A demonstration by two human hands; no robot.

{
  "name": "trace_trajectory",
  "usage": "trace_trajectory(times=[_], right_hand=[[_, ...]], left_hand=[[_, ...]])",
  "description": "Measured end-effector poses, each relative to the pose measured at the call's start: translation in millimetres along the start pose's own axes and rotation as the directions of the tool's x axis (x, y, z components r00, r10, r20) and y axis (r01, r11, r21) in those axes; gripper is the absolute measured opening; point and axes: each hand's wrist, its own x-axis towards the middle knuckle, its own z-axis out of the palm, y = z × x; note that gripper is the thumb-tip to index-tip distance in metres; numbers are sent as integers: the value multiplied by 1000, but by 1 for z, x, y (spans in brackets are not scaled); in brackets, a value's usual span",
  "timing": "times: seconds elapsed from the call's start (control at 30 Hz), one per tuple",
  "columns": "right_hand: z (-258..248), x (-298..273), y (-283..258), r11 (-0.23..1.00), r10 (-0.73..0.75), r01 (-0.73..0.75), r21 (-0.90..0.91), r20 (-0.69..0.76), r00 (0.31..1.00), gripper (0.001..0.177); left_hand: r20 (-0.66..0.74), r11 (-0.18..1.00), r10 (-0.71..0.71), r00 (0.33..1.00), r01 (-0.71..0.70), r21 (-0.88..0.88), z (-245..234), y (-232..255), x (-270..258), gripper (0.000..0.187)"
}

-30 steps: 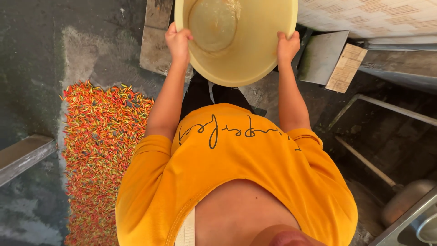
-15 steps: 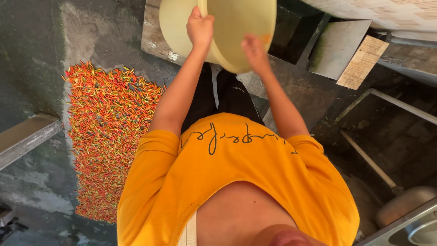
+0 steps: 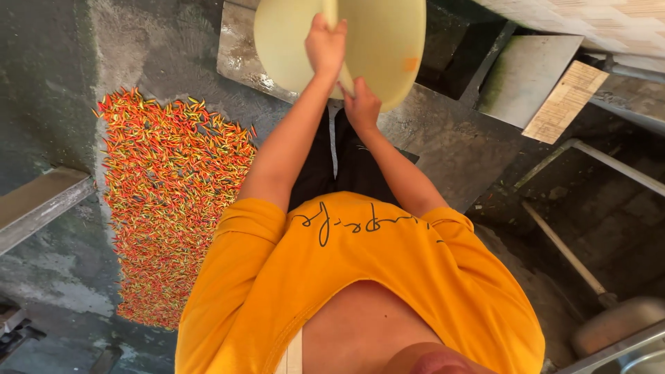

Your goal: The recorder is rinsing and washing out a plastic bucket outdoors near laundry stations.

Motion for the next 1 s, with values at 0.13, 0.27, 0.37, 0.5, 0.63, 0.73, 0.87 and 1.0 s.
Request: trace_trajectory(times=[0.13,0.27,0.37,0.5,0.63,0.73,0.87,1.0], right_hand=[[10,4,22,999,29,-27,34,-70,997,27],[18,20,41,967,238,-232,101,-56,970,26],[23,36,52,935,324,-307,180,-74,943,19],[45,42,88,885,426,-403,234,-54,903,18],[43,57,84,808,499,-480,341,35,866,27],[37,70,70,692,495,-446,568,77,866,39],[43,76,72,589,540,-498,636,148,828,42],[59,76,93,513,547,-504,695,188,816,31]], left_hand=[[44,998,52,998,-54,45,34,-8,10,31],[189,993,88,978,-70,-100,54,-8,8,34],[292,976,90,952,-27,-215,72,-25,8,45],[485,953,32,874,119,-277,66,-13,-6,62],[544,942,32,838,157,-297,75,-22,-9,67],[557,929,80,827,141,-343,77,-23,-5,65],[621,939,105,777,128,-318,79,-24,0,60],[659,958,69,749,135,-253,70,3,-4,56]])
